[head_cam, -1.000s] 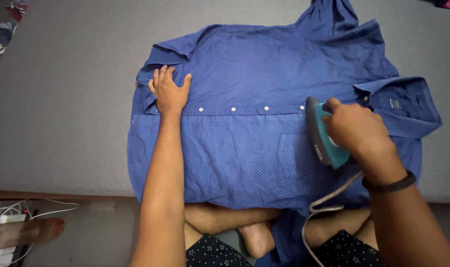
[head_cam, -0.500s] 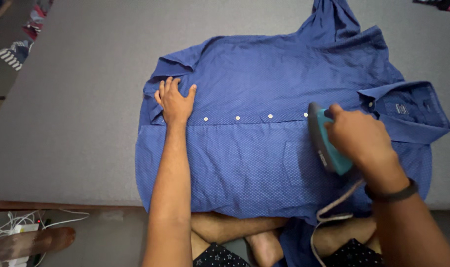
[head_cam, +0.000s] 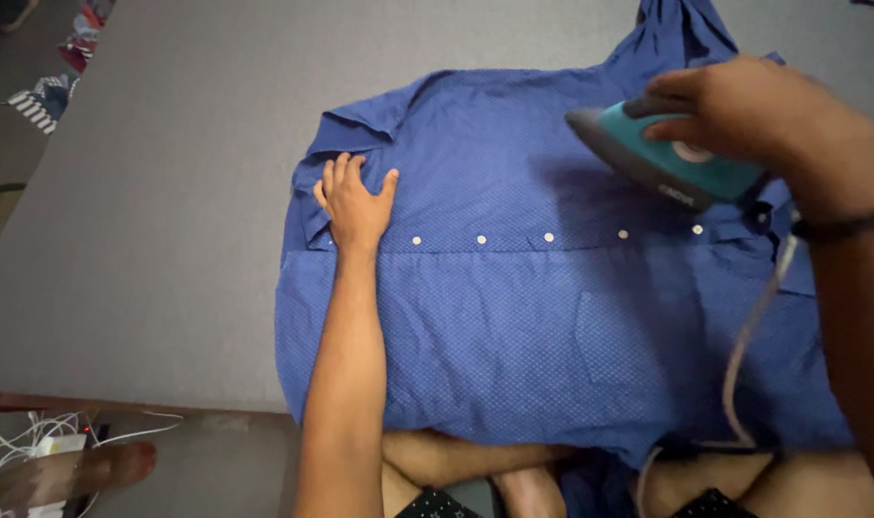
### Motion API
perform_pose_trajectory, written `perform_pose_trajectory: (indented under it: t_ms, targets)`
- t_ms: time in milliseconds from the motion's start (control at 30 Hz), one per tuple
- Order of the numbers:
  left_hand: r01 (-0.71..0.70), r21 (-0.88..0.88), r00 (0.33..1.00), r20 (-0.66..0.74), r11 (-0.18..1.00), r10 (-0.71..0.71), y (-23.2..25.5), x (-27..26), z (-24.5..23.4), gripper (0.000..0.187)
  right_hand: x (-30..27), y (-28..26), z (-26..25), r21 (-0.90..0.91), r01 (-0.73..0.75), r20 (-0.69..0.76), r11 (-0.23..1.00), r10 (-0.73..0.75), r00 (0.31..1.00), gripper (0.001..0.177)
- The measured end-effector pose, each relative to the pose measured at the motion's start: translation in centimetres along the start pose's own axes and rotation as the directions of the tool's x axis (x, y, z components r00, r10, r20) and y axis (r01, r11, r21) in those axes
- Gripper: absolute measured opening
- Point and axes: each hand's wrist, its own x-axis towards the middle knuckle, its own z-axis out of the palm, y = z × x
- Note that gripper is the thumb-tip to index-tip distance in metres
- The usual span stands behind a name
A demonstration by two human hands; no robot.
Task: The person irons a blue patterned shirt laid out on a gray surface. They use a teal electric iron in their right hand and hold the shirt with their left hand, moving the iron back and forth across the front and collar areas.
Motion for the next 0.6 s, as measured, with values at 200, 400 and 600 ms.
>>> perform_pose_trajectory:
  t_ms: [200,400,600]
  targets:
    - [-0.017,0.009,1.000,-0.015,1.000,0.017,0.2,0.1,0.0,0.061,2.8,0.2,2.9,-0.040,0.070,0.138,0.997,-0.064,0.988,0.056]
    - [-0.017,0.020,1.000,-0.008,1.000,0.017,-0.2,0.0,0.2,0.061,4.3,2.2,5.8,-0.258,0.035,0.056,0.966,-0.021,0.998,0.063]
    - [-0.007,0.018,1.000,-0.015,1.000,0.007,0.2,0.2,0.1,0.061,6.4,6.5,7.7,-0.311,0.068,-0.139,0.948,-0.116,0.983,0.067]
